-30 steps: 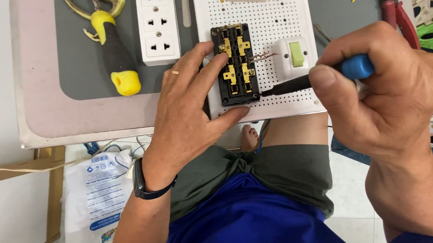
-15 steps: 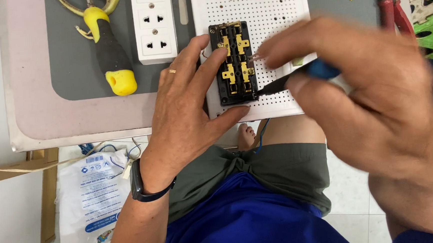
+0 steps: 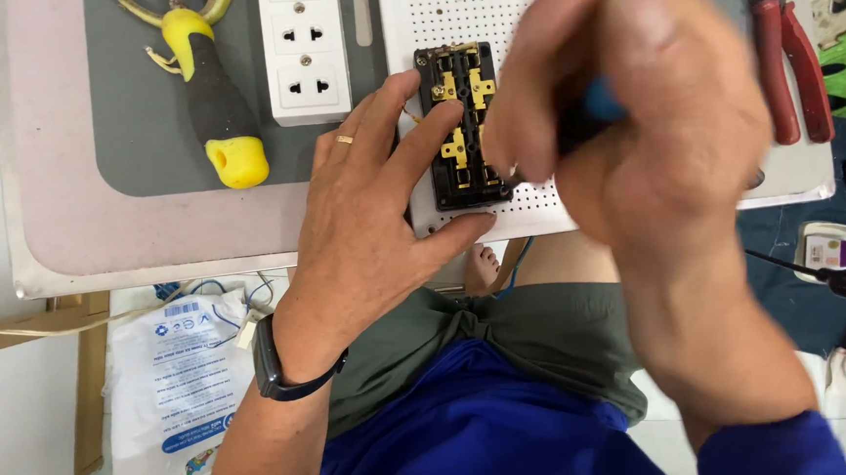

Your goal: The person uses a screwdriver to tighten screws on a black electrical switch component and a white digital timer mounted on a perforated board. They manipulate wires and adjust the components with their hands and the tool.

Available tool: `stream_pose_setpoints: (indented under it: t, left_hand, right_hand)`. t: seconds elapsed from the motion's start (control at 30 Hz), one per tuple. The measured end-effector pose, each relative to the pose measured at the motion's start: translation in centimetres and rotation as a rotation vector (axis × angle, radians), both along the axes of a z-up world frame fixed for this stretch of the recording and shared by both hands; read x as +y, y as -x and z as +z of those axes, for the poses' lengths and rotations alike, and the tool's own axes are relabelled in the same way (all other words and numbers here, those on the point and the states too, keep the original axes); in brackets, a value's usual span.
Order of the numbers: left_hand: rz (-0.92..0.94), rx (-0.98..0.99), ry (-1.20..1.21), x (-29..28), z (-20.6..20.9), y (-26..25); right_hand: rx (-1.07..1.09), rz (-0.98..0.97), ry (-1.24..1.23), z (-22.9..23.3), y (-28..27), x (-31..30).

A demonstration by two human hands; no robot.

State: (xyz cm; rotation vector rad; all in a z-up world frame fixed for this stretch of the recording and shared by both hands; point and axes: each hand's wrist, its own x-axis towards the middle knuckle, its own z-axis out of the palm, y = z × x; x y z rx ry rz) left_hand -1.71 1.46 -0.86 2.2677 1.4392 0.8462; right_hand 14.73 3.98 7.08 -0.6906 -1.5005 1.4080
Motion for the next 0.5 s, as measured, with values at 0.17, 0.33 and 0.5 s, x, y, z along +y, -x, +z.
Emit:
stream_pose_setpoints:
  t: [0.17,0.33,0.5]
  left_hand:
    - [-0.015,0.007,-0.008,-0.1,0.3,0.0]
    - [0.005,0.022,0.005,-0.2,0.4,-0.2]
    - [0.009,-0.024,0.003,-0.2,0.4,-0.1]
  right_hand:
    - [0.093,-0.509,-0.185,-0.3,2.4,-3.1]
    - [0.003,-0.122,-0.165,-0.8,-0.1,-0.9]
    - [0.019,-0.821,-0.264,-0.7,2.2,-1.4]
